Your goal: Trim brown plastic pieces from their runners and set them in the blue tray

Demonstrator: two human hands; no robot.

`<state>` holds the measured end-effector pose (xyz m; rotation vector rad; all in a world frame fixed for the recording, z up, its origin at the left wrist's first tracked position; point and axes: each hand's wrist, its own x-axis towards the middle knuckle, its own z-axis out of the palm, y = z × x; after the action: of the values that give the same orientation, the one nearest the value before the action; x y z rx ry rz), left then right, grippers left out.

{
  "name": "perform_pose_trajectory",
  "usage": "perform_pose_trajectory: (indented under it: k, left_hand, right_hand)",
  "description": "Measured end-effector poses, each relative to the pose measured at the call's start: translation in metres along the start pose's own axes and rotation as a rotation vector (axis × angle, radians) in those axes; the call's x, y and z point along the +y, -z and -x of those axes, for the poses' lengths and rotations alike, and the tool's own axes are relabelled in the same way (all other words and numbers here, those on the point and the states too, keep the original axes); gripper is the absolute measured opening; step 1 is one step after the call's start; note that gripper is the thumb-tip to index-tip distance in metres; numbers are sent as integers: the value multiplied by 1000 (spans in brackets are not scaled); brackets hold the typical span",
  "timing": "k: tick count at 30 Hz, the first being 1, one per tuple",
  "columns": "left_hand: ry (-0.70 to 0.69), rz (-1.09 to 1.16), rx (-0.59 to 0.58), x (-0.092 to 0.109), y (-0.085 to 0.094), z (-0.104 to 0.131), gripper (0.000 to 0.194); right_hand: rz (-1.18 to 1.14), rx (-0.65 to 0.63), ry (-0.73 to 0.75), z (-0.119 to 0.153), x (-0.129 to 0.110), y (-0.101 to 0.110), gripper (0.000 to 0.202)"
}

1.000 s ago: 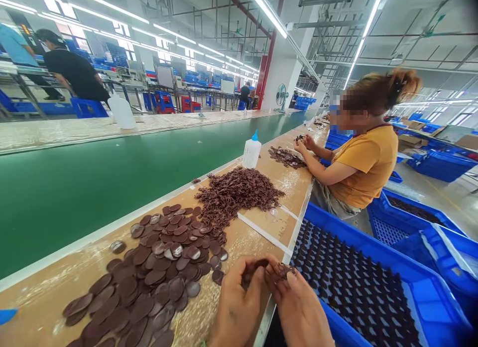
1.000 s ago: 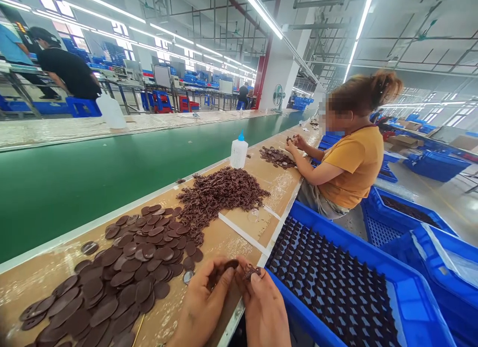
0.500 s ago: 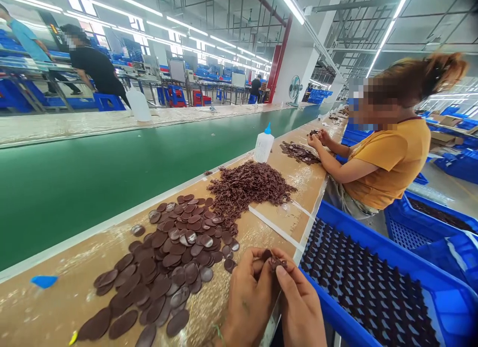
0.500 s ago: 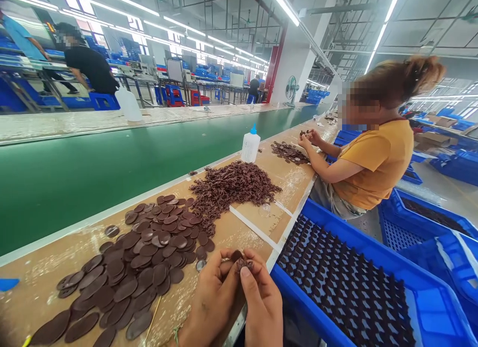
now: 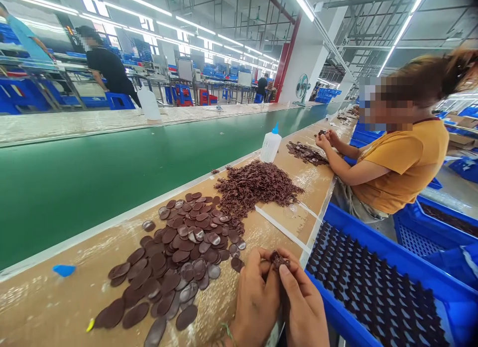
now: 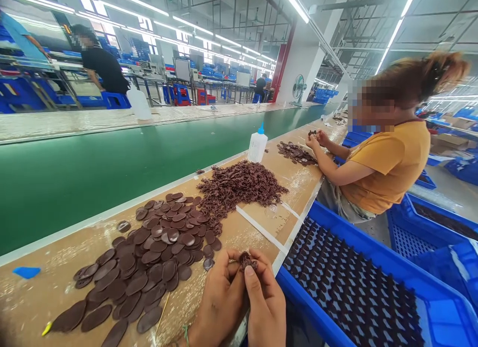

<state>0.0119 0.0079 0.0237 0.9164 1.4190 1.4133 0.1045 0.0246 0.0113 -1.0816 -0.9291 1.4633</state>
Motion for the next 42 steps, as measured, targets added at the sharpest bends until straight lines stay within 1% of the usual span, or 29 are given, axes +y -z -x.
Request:
perform_pose_trajectory:
  k: [3,7,11,16,19,22,27,32,38,42]
  left_hand:
    - [-18,-34,-11,0,0,1,16]
    - [-78,-91,-28,1,1,2,13]
    - [-118,-115,-36,5,2,3,16]
    - [-197,-187,-22,6,4,5,19]
    - [-246,-222,-9,6,4,7,20]
    - [-277,-271,0,8,4,8,20]
    - [-337,-364,17,14,6,10,17]
    - [-412,-408,24,15,8,11,13]
    - [-413,-388,-12,10,7,11,13]
    - [-426,-380,2,10,8,11,13]
  right_hand:
    - [16,16,-4,1,0,0,40]
    - [1,39,-9,2,0,1,44]
    - [-68,46,-85,1,-2,0,42]
    - [-164,73,-168,2,-6,-4,45]
    - [-213,103,-209,2,-11,-7,46]
    - [-253,99,-242,3,-18,-10,45]
    - [-280,72,-224,6,-28,-14,42]
    - [-280,79,-234,6,-29,-13,38]
    - [-298,72,-221,10,-31,-13,35]
    - [-294,69,-223,9,-30,-13,35]
